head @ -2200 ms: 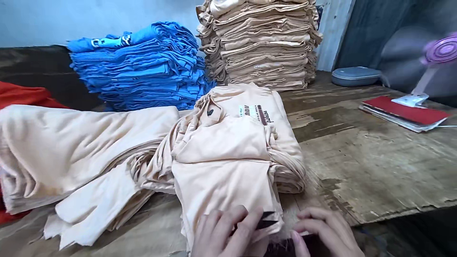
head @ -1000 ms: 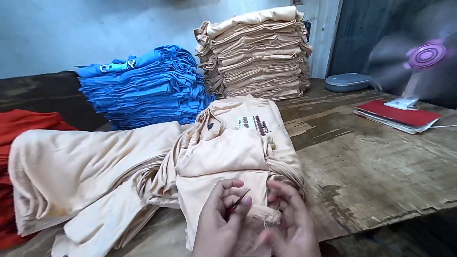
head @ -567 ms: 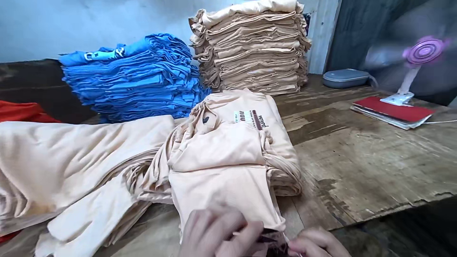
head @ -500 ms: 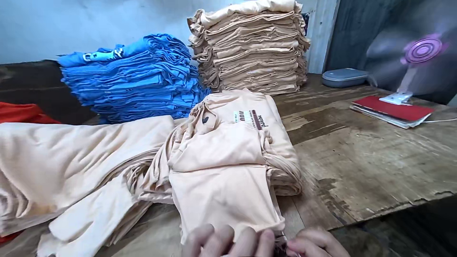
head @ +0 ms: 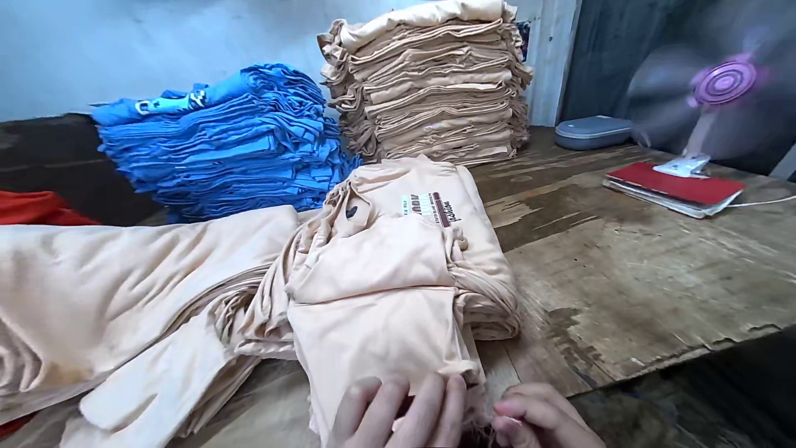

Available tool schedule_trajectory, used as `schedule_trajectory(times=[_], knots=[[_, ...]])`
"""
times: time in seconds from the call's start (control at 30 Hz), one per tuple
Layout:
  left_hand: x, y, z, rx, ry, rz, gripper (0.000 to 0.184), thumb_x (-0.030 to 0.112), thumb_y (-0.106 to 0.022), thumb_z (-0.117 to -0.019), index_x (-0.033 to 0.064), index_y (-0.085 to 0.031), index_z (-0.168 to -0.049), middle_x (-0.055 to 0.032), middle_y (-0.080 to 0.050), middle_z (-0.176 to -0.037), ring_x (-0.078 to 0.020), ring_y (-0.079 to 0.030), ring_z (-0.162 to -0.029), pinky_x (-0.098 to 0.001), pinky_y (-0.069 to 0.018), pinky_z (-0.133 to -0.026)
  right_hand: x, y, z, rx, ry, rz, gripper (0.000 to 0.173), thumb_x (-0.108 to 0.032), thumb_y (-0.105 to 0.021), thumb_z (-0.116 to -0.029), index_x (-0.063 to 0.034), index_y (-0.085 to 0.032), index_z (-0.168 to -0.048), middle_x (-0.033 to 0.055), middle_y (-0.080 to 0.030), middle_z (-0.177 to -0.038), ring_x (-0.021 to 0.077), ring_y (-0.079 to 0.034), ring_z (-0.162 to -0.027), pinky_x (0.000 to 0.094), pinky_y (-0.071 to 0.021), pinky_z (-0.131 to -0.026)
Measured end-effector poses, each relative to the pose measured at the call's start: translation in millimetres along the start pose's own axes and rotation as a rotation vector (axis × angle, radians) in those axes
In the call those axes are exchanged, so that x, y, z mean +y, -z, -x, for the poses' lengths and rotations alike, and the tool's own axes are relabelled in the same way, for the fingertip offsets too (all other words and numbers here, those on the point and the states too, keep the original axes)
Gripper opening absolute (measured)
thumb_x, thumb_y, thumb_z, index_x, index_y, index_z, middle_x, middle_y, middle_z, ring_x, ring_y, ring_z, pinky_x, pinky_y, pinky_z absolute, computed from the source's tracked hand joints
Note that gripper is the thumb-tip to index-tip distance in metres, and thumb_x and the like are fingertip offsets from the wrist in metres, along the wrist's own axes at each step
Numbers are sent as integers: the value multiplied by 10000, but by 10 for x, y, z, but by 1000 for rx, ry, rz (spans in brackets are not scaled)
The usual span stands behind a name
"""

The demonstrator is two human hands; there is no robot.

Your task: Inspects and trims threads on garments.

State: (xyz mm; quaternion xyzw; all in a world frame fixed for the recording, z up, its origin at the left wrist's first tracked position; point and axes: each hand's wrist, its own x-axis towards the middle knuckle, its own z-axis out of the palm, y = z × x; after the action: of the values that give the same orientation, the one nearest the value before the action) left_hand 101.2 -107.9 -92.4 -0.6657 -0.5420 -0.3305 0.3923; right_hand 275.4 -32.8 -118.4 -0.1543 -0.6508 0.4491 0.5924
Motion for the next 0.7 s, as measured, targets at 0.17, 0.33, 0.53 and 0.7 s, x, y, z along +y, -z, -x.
schedule_trajectory(times=[0.17,0.33,0.53,0.7], knots=[[47,53,20,52,140,-38,211,301,-722,-944,180,-739,-1115,-27,-653,-949,-190,-527,-848,-365,-355,-830,-36,163,-31,16,-50,321,74,-89,-767,-916,-80,-780,-988,10,-735,-967,72,-700,-862,241,-615,-759],[83,86,27,20,379,174,255,376,-729,-947,204,-748,-1135,-34,-663,-972,-163,-576,-873,-372,-411,-812,-54,195,-94,36,23,953,222,-276,-724,-866,-206,-748,-1075,184,-602,-1328,372,-524,-1277,593,-381,-999],[62,49,97,63,474,261,273,365,-776,-915,195,-762,-1129,-16,-657,-978,-121,-584,-895,-314,-450,-796,-16,-160,-148,119,289,894,140,-409,-746,-883,-290,-752,-956,-30,-674,-1125,153,-543,-1215,451,-342,-1060],[116,103,88,97,304,59,176,288,-746,-932,210,-759,-1090,-6,-681,-951,-163,-568,-869,-357,-390,-840,20,-194,-165,134,281,800,37,-299,-690,-891,-269,-711,-889,-68,-681,-1082,118,-553,-1198,418,-357,-1067]])
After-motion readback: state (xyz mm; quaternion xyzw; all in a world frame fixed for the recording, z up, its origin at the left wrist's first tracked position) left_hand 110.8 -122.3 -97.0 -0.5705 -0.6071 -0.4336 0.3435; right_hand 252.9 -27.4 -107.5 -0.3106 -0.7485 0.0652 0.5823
